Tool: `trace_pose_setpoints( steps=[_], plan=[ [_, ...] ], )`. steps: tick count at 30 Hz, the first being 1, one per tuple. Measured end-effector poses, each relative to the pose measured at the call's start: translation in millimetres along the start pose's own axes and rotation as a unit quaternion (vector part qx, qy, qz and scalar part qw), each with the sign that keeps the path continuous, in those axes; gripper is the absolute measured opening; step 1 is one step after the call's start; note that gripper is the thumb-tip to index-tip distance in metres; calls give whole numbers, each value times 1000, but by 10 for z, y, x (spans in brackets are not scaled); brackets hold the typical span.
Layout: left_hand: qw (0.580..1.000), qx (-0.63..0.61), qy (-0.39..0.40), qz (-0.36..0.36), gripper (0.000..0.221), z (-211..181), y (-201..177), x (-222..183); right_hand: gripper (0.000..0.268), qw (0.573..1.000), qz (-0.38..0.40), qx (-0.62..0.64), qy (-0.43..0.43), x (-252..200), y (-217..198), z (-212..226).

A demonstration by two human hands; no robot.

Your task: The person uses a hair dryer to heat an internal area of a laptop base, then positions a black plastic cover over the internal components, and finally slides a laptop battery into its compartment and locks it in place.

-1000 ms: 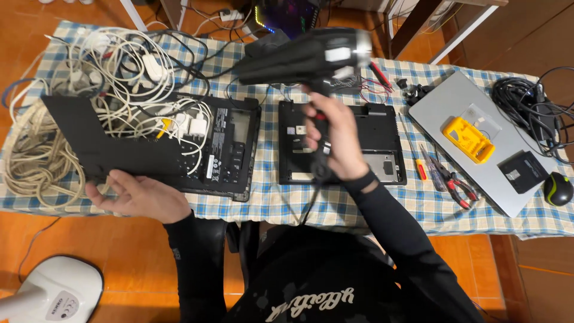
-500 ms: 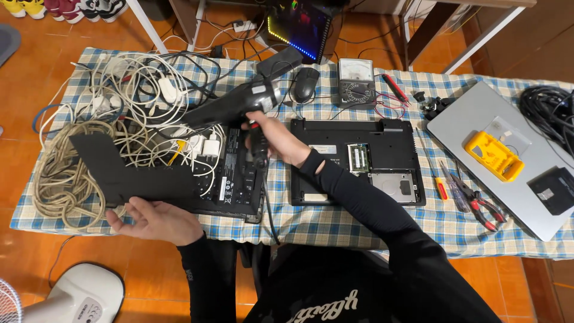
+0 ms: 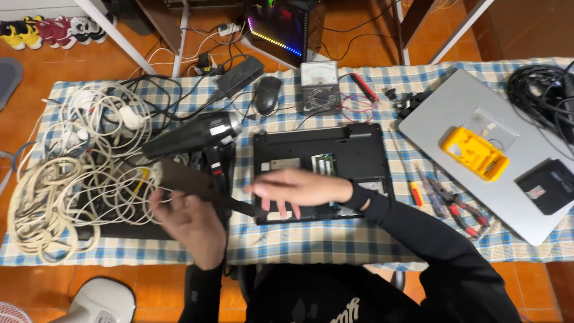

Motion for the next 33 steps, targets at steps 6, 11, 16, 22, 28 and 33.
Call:
trace_pose_setpoints(
  steps=[6, 11, 16, 22, 28, 33],
  plan=[
    [961, -53, -43, 267, 53, 127, 1173, -82, 68, 990, 16, 137, -11, -659, -223, -220],
    [915, -68, -10, 398, 65, 457, 1845, -169, 46, 936, -125, 329, -20, -1042, -624, -488],
    [911, 130, 97, 380, 70, 895, 2048, -5, 26, 907, -209, 338, -138, -1395, -1090, -487],
    [876, -120, -164, 438, 79, 809, 1863, 114, 15, 880, -364, 260, -157, -1614, -1452, -764],
    [898, 132, -131, 399, 52, 907, 1672, 127, 14, 872, -417, 242, -88, -1607, -1463, -975],
    [886, 212, -89, 402, 51, 970, 1579, 123, 16, 854, -457, 246, -42, -1686, -1462, -1128]
  ],
)
Point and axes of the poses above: each hand's wrist, its own x-axis towards the middle knuckle, its own y-axis out of the palm, z = x × y, the point moved 6 cm from there along x, towards the middle knuckle, and after that the axes turned 15 degrees about x, right-handed, at the moved point
